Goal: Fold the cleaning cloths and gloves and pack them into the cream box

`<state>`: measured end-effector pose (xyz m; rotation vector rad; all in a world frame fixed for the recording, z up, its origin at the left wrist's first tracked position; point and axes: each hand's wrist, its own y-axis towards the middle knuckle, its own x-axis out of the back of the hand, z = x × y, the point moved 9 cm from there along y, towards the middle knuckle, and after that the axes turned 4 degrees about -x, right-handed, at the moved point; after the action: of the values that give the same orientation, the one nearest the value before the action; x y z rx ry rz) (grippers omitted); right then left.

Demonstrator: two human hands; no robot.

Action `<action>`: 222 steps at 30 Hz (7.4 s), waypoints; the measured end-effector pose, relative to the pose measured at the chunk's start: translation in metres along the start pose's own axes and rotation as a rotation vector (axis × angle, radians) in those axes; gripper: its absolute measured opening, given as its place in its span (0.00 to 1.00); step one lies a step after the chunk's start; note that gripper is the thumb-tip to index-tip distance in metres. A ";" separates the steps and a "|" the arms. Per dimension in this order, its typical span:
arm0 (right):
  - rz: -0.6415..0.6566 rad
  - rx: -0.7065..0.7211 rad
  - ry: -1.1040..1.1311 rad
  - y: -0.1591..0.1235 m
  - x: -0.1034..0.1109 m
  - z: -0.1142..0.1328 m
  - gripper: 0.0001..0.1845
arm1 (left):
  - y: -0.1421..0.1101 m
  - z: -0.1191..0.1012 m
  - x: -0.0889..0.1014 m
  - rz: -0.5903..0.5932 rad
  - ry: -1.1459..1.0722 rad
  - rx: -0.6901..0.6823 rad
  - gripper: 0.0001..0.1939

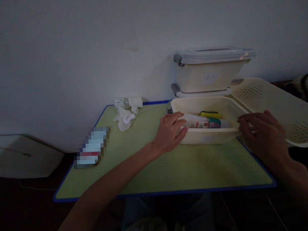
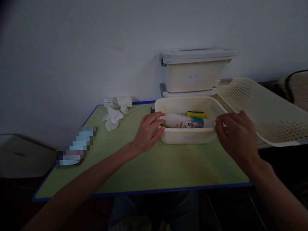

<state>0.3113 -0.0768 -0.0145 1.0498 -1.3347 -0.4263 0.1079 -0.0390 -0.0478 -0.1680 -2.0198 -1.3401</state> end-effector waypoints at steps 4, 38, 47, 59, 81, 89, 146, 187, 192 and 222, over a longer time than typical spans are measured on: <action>-0.137 0.048 0.020 0.027 0.020 0.042 0.03 | -0.011 0.011 0.012 0.093 0.112 0.035 0.18; 0.644 -0.329 0.679 0.032 -0.256 0.208 0.27 | -0.114 0.195 0.051 0.113 0.448 0.693 0.17; 0.621 -0.306 0.710 0.032 -0.257 0.210 0.33 | -0.105 0.179 0.057 0.082 0.462 0.600 0.17; 0.561 -0.355 0.732 0.035 -0.254 0.205 0.32 | -0.092 0.163 0.036 0.197 0.462 0.567 0.16; 0.398 -0.429 0.739 0.031 -0.257 0.191 0.36 | -0.092 0.157 0.012 0.227 0.090 0.406 0.30; 0.395 -0.403 0.707 0.035 -0.251 0.193 0.32 | -0.102 0.177 0.049 0.144 0.451 0.680 0.15; -0.237 -0.259 0.522 0.086 -0.002 0.141 0.07 | -0.075 0.161 0.089 -0.217 -0.559 0.628 0.20; 1.073 -0.276 0.978 -0.032 -0.146 0.187 0.13 | -0.146 0.059 0.016 0.809 0.146 0.179 0.28; 1.064 -0.114 0.781 -0.045 -0.142 0.190 0.18 | -0.158 0.063 0.014 0.862 0.231 0.215 0.32; 0.777 0.174 0.584 -0.017 -0.168 0.255 0.38 | -0.154 0.063 0.017 0.771 0.214 0.235 0.41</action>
<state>0.0400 -0.0492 -0.1538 0.6380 -1.1392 0.5492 -0.0062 -0.0600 -0.1686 -0.5967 -1.6482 -0.6028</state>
